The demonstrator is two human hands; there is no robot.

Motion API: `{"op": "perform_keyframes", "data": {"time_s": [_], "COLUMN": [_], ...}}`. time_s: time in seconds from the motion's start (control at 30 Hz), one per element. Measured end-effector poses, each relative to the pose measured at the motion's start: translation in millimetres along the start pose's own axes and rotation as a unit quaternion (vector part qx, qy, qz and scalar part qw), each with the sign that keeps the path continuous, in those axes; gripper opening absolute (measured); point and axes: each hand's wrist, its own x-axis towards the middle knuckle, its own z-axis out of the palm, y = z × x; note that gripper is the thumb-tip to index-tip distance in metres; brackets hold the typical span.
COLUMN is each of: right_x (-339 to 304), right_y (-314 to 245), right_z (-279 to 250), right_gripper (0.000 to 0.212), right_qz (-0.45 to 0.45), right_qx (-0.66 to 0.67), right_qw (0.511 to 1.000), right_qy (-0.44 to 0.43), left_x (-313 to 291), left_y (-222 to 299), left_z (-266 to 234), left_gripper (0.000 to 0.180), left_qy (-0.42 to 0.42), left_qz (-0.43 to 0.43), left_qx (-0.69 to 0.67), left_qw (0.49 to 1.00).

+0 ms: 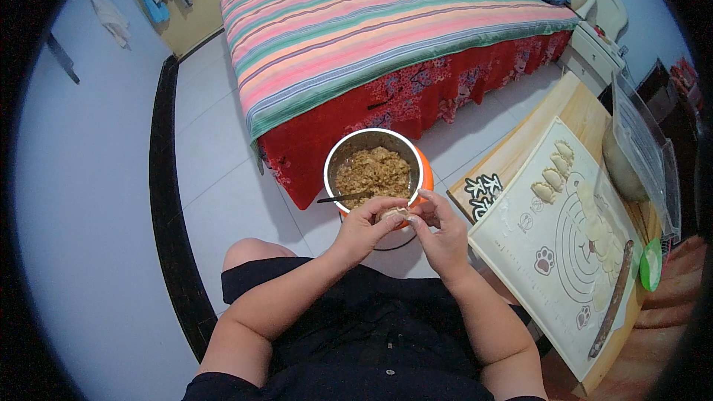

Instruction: The person sits on the floor and assembles dumplings by scooping filling from a bowl with a spoon and placing it onto round dough wrappers. They fold and seal the wrappers by hand, then place the finished dumplings onto a silicone mat. The process is repeated for multiple dumplings.

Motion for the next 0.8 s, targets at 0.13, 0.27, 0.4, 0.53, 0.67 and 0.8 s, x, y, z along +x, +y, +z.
{"op": "perform_keyframes", "data": {"time_s": [0.13, 0.27, 0.4, 0.53, 0.67, 0.8], "right_x": [-0.3, 0.2, -0.6, -0.9, -0.6, -1.4], "right_y": [0.6, -4.5, 2.2, 0.4, -1.2, 1.9], "right_z": [0.3, -0.4, 1.0, -1.9, -2.0, -3.0], "right_gripper": [0.039, 0.038, 0.036, 0.035, 0.036, 0.038], "right_qz": [-0.027, -0.029, -0.039, -0.026, -0.032, -0.054], "right_qx": [-0.014, -0.033, -0.03, 0.002, -0.035, -0.054], "right_qw": [1.0, 0.999, 0.999, 1.0, 0.999, 0.997], "right_qy": [-0.006, -0.008, 0.005, 0.007, -0.006, -0.017], "left_x": [1.2, 2.0, -0.2, 1.8, 2.4, 2.5], "left_y": [0.4, -7.0, -1.8, 6.4, 1.9, -7.6], "left_z": [-1.5, -3.7, 0.0, 0.7, -1.7, -4.7], "left_gripper": [0.029, 0.031, 0.032, 0.031, 0.03, 0.034], "left_qy": [-0.004, -0.029, -0.033, -0.022, -0.025, -0.057], "left_qz": [-0.03, 0.072, 0.079, -0.023, -0.045, -0.045], "left_qx": [-0.041, 0.134, 0.162, 0.023, -0.039, -0.048], "left_qw": [0.999, 0.988, 0.983, 0.999, 0.998, 0.996]}}
